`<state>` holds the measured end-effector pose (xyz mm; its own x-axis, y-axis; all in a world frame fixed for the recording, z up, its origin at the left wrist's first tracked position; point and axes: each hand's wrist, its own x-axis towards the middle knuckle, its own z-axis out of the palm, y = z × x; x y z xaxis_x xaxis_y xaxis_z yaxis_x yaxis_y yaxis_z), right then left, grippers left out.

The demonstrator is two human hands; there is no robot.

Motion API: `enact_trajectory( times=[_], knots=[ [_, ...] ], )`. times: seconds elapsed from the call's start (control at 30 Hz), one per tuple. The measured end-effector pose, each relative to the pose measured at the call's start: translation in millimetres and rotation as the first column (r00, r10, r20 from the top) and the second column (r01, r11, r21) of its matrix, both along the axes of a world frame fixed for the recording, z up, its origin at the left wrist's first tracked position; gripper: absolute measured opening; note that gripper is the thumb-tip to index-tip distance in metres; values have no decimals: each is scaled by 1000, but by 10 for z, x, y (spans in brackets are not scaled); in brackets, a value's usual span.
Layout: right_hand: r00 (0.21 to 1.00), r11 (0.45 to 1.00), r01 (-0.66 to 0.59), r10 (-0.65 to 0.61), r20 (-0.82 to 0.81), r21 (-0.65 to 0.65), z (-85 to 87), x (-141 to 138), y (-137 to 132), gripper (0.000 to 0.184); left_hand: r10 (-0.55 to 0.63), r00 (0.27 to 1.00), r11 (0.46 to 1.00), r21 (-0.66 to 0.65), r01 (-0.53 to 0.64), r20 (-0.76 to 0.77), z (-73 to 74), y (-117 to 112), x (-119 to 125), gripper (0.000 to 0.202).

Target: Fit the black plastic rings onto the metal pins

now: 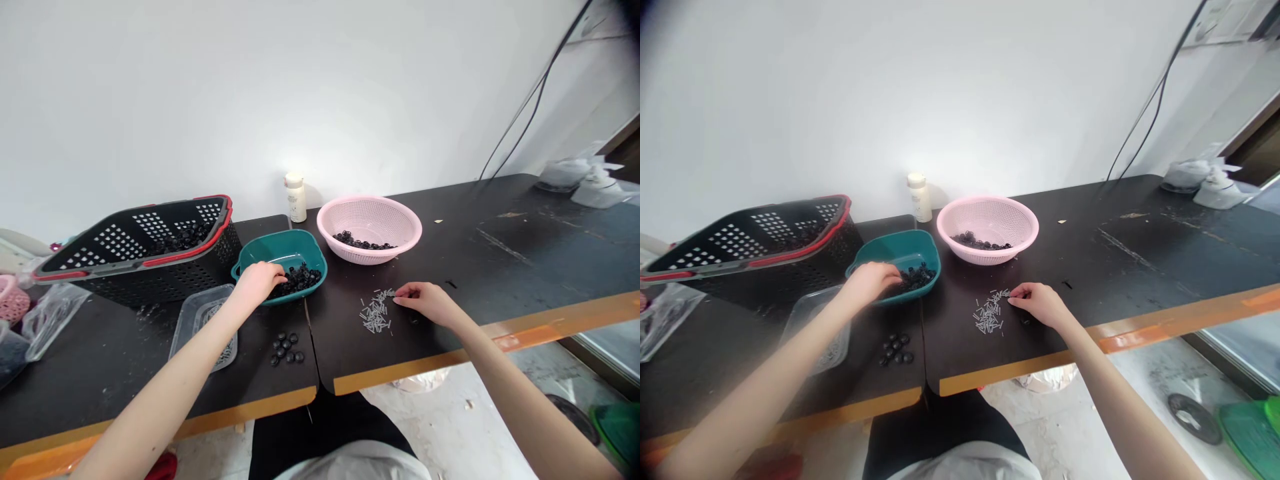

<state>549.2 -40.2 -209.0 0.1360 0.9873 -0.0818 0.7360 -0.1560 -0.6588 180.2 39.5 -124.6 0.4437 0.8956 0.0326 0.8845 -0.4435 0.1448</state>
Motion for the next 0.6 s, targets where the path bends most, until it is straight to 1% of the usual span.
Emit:
enact_trajectory(
  times=[0.07, 0.13, 0.2, 0.23, 0.27, 0.3, 0.33, 0.37, 0.4, 0.43, 0.47, 0.5, 0.53, 0.57, 0.6],
  knots=[
    [1000, 1000, -14, 14, -23, -12, 48, -22, 26, 13, 0, 997, 1000, 7, -1, 72, 46, -60, -12, 14],
    [998, 1000, -17, 16, -53, -10, 112, -28, 29, 12, 0, 989, 1000, 28, -5, 150, 111, -194, -14, 18],
    [994, 1000, -20, 20, -111, 5, 191, -48, 0, 15, -6, 959, 1000, 15, 2, 284, 172, -410, 3, 21],
    [988, 1000, -26, 28, -149, 15, 237, -75, -29, 18, -9, 926, 1000, -16, 16, 377, 191, -543, 21, 22],
    [982, 999, -37, 41, -186, 27, 285, -121, -67, 23, 15, 827, 994, -100, 49, 562, 197, -684, 46, 21],
    [970, 998, -48, 58, -236, 45, 336, -188, -115, 28, 58, 707, 977, -186, 106, 705, 188, -826, 78, 21],
    [953, 996, -60, 77, -292, 68, 389, -278, -172, 32, 116, 571, 956, -247, 158, 813, 163, -962, 116, 25],
    [930, 993, -66, 97, -353, 99, 442, -392, -237, 35, 190, 422, 930, -300, 212, 886, 126, -1085, 159, 28],
    [879, 988, -54, 115, -463, 142, 496, -526, -310, 34, 277, 268, 899, -347, 266, 923, 77, -1191, 206, 31],
    [822, 984, -45, 136, -552, 175, 552, -675, -387, 32, 362, 114, 871, -379, 313, 925, 23, -1278, 254, 35],
    [769, 980, -63, 169, -617, 190, 609, -832, -465, 28, 440, -11, 841, -408, 355, 898, -31, -1347, 301, 37],
    [721, 972, -102, 218, -658, 210, 668, -989, -542, 25, 495, -114, 823, -423, 381, 861, -82, -1400, 343, 38],
    [679, 957, -169, 287, -675, 237, 728, -1140, -613, 23, 530, -192, 813, -431, 391, 826, -124, -1440, 378, 39],
    [650, 940, -199, 339, -680, 278, 788, -1278, -675, 19, 548, -249, 811, -434, 393, 798, -156, -1472, 406, 39],
    [633, 921, -202, 382, -673, 332, 847, -1399, -725, 12, 551, -296, 816, -430, 386, 780, -177, -1499, 426, 38]
  ],
)
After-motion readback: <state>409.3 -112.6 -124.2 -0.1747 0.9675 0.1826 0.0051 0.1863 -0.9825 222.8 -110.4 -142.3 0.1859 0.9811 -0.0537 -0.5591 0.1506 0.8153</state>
